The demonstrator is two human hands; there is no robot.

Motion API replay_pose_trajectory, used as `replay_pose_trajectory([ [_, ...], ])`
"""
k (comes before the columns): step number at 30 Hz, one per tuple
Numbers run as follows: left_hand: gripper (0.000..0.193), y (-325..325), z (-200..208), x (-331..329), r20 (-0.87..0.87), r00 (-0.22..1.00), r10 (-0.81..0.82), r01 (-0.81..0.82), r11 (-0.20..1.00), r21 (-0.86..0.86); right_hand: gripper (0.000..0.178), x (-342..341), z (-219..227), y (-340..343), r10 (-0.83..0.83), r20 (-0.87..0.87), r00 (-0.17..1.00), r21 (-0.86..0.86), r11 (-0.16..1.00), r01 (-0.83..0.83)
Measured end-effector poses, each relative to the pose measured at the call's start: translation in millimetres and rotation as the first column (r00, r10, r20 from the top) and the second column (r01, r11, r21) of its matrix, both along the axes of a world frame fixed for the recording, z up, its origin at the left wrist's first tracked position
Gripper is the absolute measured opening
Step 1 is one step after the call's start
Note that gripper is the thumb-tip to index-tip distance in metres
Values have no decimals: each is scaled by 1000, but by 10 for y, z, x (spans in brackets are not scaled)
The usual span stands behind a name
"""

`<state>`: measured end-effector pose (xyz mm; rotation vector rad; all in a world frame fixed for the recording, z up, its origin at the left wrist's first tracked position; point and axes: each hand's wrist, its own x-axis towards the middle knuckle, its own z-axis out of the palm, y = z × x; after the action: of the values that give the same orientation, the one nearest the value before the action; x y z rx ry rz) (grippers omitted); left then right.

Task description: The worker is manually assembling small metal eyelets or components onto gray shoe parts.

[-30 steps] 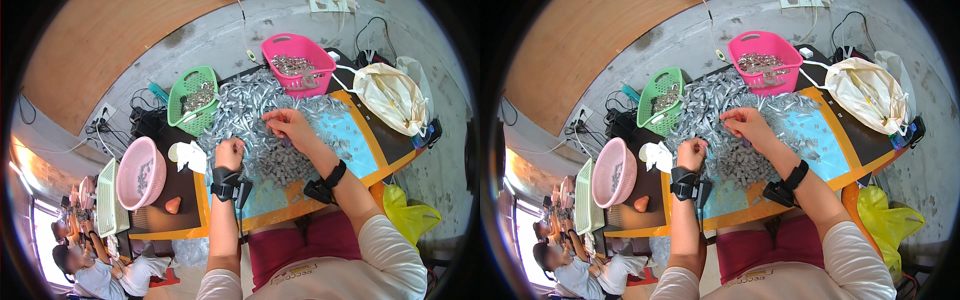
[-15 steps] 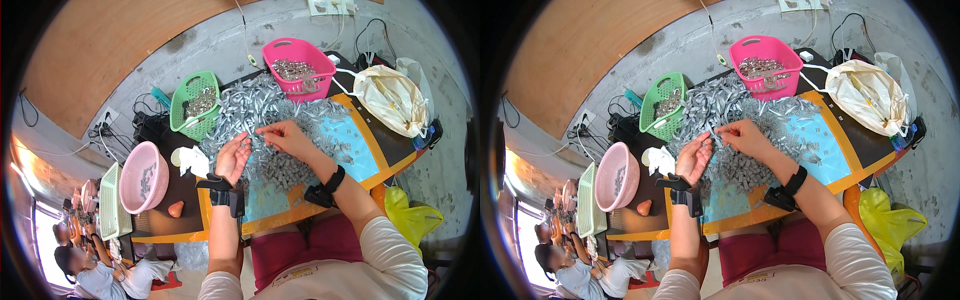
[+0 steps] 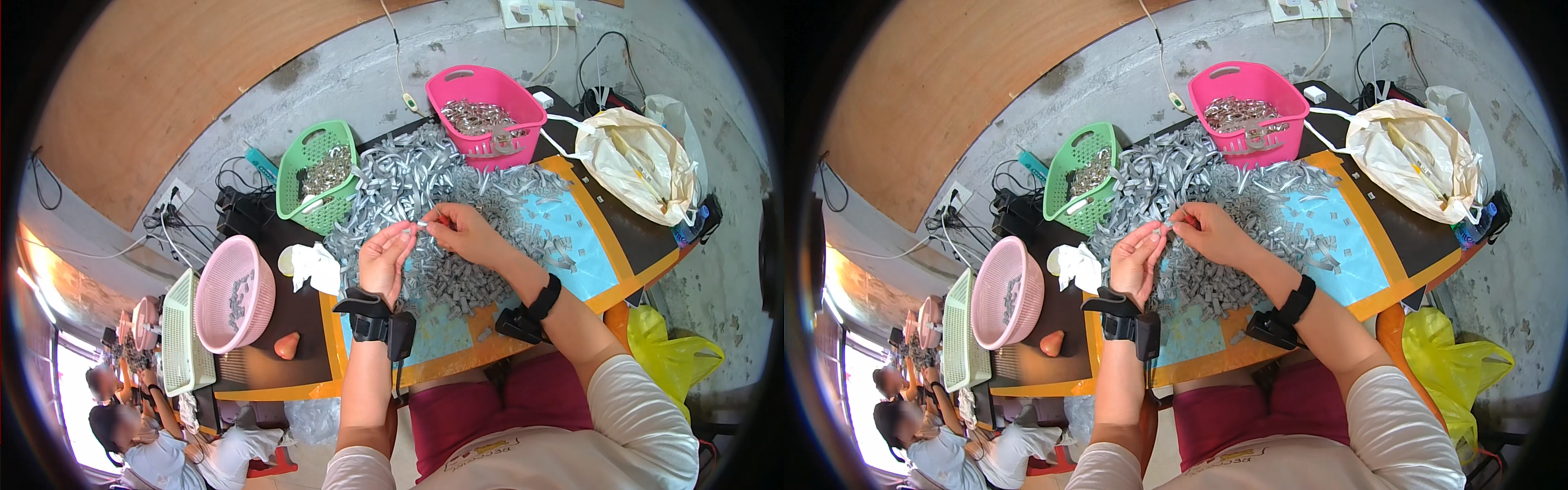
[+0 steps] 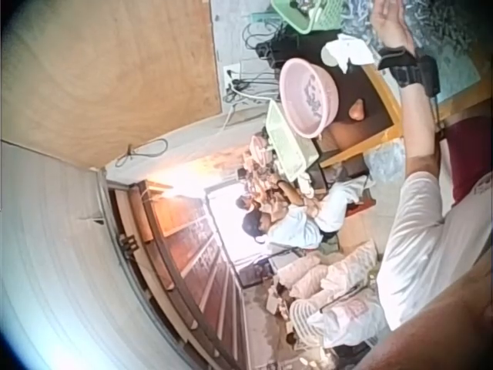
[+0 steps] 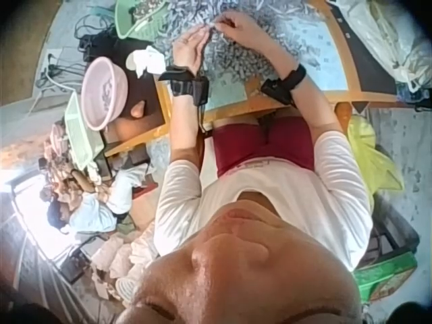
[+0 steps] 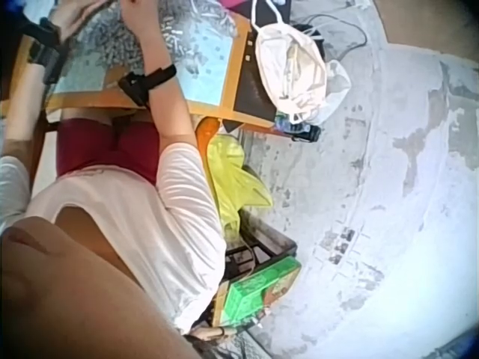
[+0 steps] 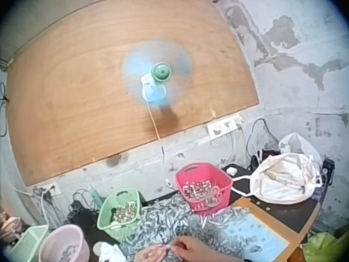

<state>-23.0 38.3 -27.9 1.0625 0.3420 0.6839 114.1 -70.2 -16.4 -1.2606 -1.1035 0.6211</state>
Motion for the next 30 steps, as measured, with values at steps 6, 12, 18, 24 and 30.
replay_pose_trajectory([
  [6, 25, -73, 52, 10, -114, 993, 35, -27, 997, 71, 11, 9, 80, -37, 89, 6, 996, 3, 996, -89],
  [12, 28, -92, 10, 37, -105, 987, 122, -88, 956, 278, 13, -52, 45, -30, -61, 225, 972, -4, 998, 63],
  [18, 27, -145, -2, 82, -94, 982, 166, -115, 908, 404, 14, -38, 39, -22, -88, 233, 968, -9, 996, 92],
  [24, 26, -126, -51, 73, -149, 978, 145, -71, 908, 414, 15, -11, 37, -24, -81, 290, 954, -29, 995, 93],
  [30, 37, -192, -38, 119, -66, 988, 140, -83, 838, 539, 13, -35, 27, -25, -225, 399, 889, 85, 974, 208],
])
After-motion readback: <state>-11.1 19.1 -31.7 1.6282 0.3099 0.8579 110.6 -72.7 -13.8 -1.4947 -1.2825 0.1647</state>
